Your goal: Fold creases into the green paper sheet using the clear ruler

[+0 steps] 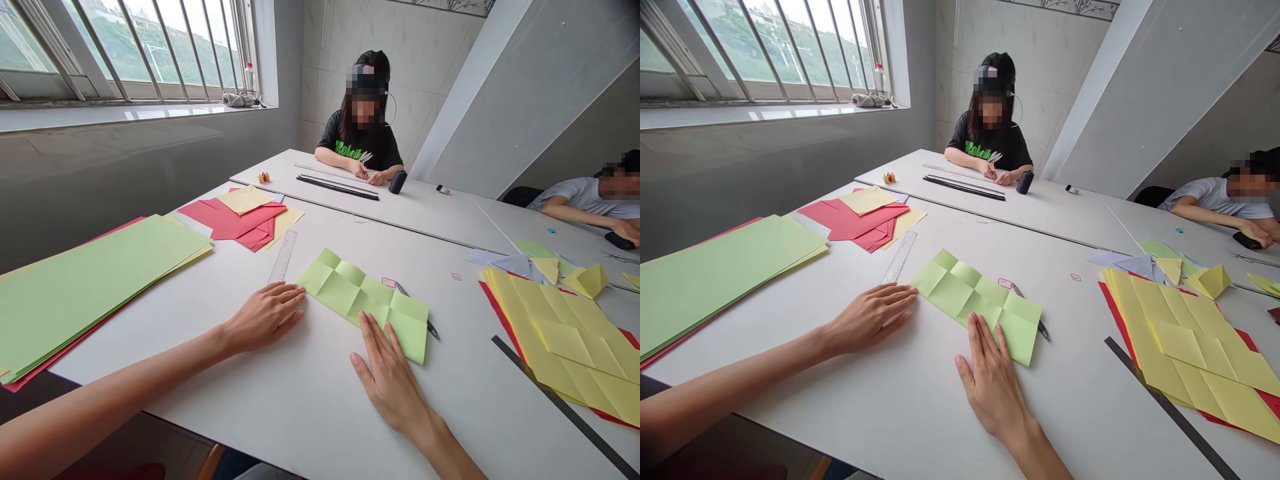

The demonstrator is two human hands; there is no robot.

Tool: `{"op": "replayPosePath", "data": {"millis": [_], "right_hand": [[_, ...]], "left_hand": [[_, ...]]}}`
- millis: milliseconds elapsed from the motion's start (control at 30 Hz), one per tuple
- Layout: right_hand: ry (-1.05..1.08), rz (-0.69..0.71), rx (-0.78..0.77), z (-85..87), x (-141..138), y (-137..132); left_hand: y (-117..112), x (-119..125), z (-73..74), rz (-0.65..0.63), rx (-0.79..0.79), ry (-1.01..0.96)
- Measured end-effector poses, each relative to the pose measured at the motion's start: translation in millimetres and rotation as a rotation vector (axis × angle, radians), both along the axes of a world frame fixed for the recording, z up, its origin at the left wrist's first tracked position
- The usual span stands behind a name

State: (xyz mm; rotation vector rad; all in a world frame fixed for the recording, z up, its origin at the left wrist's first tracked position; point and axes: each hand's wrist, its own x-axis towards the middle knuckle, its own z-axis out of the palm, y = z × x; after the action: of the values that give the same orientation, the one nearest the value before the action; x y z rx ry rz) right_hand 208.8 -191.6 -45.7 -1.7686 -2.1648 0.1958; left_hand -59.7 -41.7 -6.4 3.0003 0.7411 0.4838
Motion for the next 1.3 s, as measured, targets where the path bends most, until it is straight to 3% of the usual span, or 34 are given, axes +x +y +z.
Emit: {"op": "replayPosePath", "data": {"millis": [100, 167, 200, 300, 367, 500, 700, 833, 1067, 1133, 1233, 1300], "right_hand": [[-0.007, 0.001, 0.012, -0.4, -0.3, 0.0], [-0.009, 0.001, 0.014, -0.5, -0.5, 0.1], [-0.011, 0.001, 0.011, -0.6, -0.6, 0.1], [-0.018, 0.002, 0.002, -0.6, -0.5, 0.2], [-0.020, 0.003, 0.000, -0.6, -0.4, 0.5], [-0.010, 0.009, -0.003, -0.9, -0.5, 0.7], [-0.008, 0.000, -0.010, -2.1, 0.3, -0.7], [-0.018, -0.002, -0.012, -1.9, 1.0, -0.6], [-0.012, 0.000, 0.012, -0.7, -0.7, -0.2], [-0.010, 0.007, -0.011, 1.1, 1.1, 0.6], [-0.012, 0.039, -0.048, 5.8, 4.0, 4.2], [-0.015, 0.048, -0.030, 8.8, 1.3, 8.6]], "left_hand": [[-2.7, 2.0, 2.5, 0.082, 0.027, -0.025], [-10.0, 9.8, 3.6, 0.072, 0.031, -0.049], [-14.7, 15.8, 3.8, 0.021, 0.018, -0.050], [-27.7, 37.3, 3.2, -0.343, -0.120, 0.053], [-31.8, 48.9, 2.2, -0.428, -0.187, 0.069], [-25.6, 48.8, 1.2, -0.356, -0.210, 0.085], [-4.0, 10.3, 2.6, -0.168, -0.093, 0.155], [8.1, -6.3, 1.8, -0.111, -0.041, 0.112], [9.6, 0.9, 7.7, 0.087, 0.056, 0.037], [2.3, 11.0, 10.0, 0.038, 0.043, 0.030], [-9.2, 27.0, 9.1, -0.228, -0.073, 0.107], [-15.2, 34.5, 5.9, -0.259, -0.132, 0.088]]}}
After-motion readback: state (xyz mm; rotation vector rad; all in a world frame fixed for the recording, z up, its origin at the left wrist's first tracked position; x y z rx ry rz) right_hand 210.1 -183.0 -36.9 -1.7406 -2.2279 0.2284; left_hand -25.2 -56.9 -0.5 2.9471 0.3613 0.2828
